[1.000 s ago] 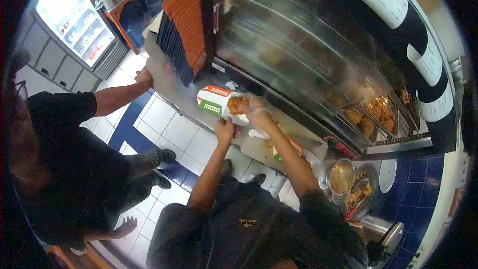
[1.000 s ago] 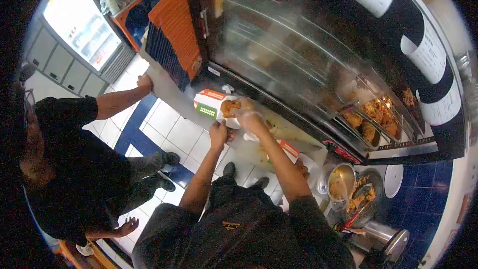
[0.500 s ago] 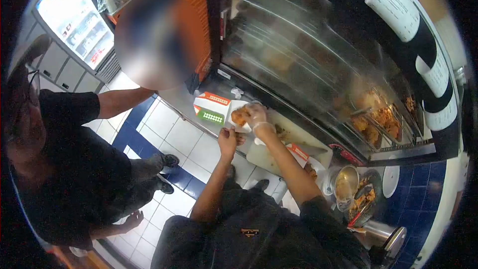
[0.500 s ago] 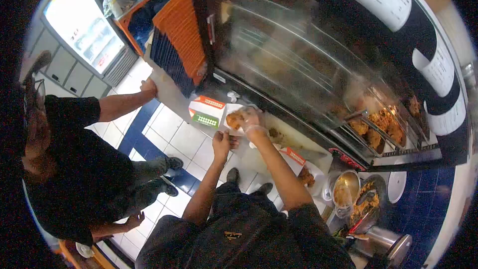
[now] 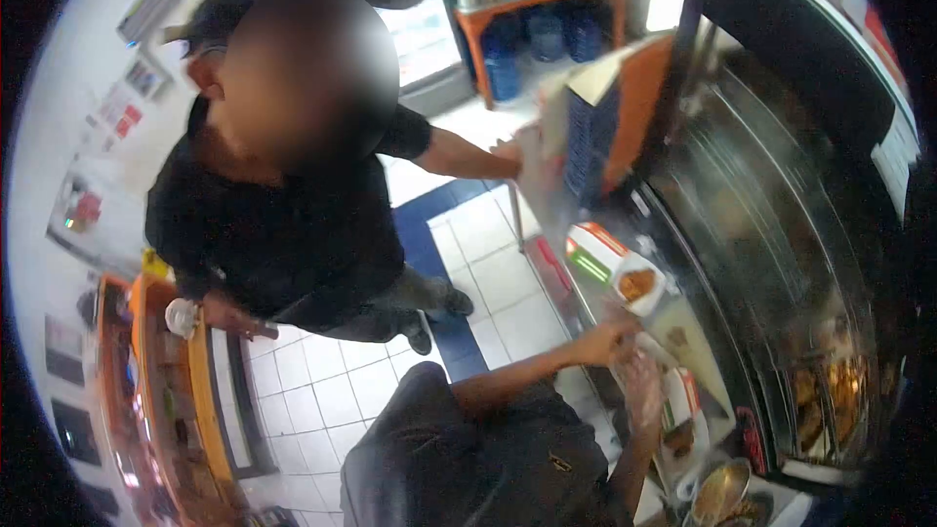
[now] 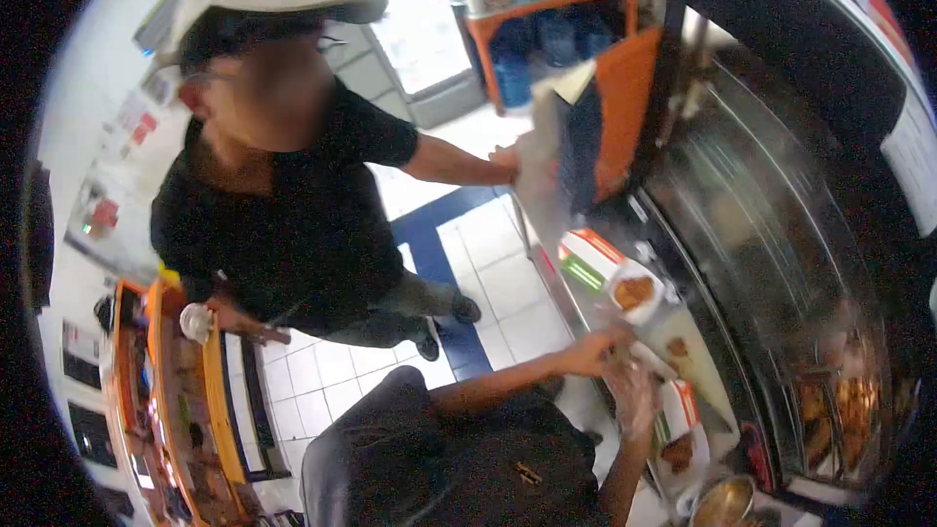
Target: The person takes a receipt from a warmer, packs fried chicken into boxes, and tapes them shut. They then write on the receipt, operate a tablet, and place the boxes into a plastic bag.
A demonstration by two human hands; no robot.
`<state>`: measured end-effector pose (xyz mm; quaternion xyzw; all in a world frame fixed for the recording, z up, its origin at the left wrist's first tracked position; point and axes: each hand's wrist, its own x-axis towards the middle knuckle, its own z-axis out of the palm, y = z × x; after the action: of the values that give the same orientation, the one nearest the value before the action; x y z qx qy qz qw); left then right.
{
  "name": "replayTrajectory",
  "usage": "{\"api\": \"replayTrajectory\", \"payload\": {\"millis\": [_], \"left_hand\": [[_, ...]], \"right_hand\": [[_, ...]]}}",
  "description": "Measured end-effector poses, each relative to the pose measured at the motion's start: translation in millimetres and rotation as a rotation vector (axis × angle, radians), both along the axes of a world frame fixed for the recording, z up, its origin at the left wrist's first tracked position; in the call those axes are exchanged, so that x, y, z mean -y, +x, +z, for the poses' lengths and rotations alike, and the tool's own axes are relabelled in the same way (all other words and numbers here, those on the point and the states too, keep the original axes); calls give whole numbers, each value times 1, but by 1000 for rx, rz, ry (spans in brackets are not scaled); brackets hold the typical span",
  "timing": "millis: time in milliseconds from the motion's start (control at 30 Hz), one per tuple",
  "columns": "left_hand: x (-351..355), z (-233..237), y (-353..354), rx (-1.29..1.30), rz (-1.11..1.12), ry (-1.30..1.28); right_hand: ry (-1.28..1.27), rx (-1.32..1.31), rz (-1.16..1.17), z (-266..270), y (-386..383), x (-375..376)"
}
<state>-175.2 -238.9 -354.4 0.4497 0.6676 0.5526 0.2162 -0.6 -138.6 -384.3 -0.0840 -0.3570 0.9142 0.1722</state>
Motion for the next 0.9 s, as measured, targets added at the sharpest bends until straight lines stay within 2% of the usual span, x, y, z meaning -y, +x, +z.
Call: {"api": "replayTrajectory", "payload": {"millis": [33, 67, 100, 133, 200, 233, 300, 333, 400, 467, 500, 533, 567, 600, 633, 667, 700, 733, 800, 833, 867, 900], "left_hand": [[-4, 4, 5, 5, -89, -44], [-7, -1, -2, -14, -87, -41], [-11, -8, -7, -37, -221, -114], [-16, -22, -11, -61, -355, -190], [-26, -43, -8, -101, -329, -99], [-29, -46, -7, -105, -265, -120], [-31, -45, -8, -110, -202, -138], [-34, -41, -8, -218, -146, -179], [-40, -36, -7, -365, -59, -269], [-57, -58, 1, -486, -42, -399], [-58, -101, -1, -618, -31, -141], [-65, -183, -3, -773, -6, 79], [-63, -75, -10, -607, -374, -638], [-68, -26, 3, -609, -316, -518], [-64, -1, 9, -766, -278, -138], [-69, 15, 11, -811, -384, -213], [-76, 1, 9, -904, -417, -121], [-78, 5, 11, -951, -466, -234], [-89, -14, 6, -1197, -648, -485], [-90, -24, 5, -1049, -586, -431], [-92, -7, 13, -1105, -594, -448], [-98, -10, 11, -1147, -603, -391]], "right_hand": [[0, -28, 19, 0, 0, 2], [-158, 182, -30, 2, -1, 2], [-316, 394, -86, 4, 3, 2], [-314, 378, -91, -7, 11, 4], [-97, 267, 46, -23, 19, 6], [-94, 257, 46, -5, 19, 11], [629, 413, 20, 34, 29, 20], [630, 414, 14, 32, 32, 21], [920, 187, -53, 23, 54, 25], [-27, 258, -154, 26, 74, 29], [307, 586, -56, 58, 72, 30], [-2, 198, -247, 63, 85, 51], [717, 569, -190, 56, 88, 37], [649, 458, -192, 3, 105, 40], [763, 553, -197, 11, 105, 45], [868, 648, -151, 22, 98, 41], [251, 375, -228, -38, 89, 43], [-362, 94, -327, -97, 82, 47], [-99, 424, -365, -3, 84, 55], [-142, 386, -370, -8, 81, 57], [-187, 350, -364, -18, 74, 64], [-149, 355, -312, -23, 69, 61]]}}
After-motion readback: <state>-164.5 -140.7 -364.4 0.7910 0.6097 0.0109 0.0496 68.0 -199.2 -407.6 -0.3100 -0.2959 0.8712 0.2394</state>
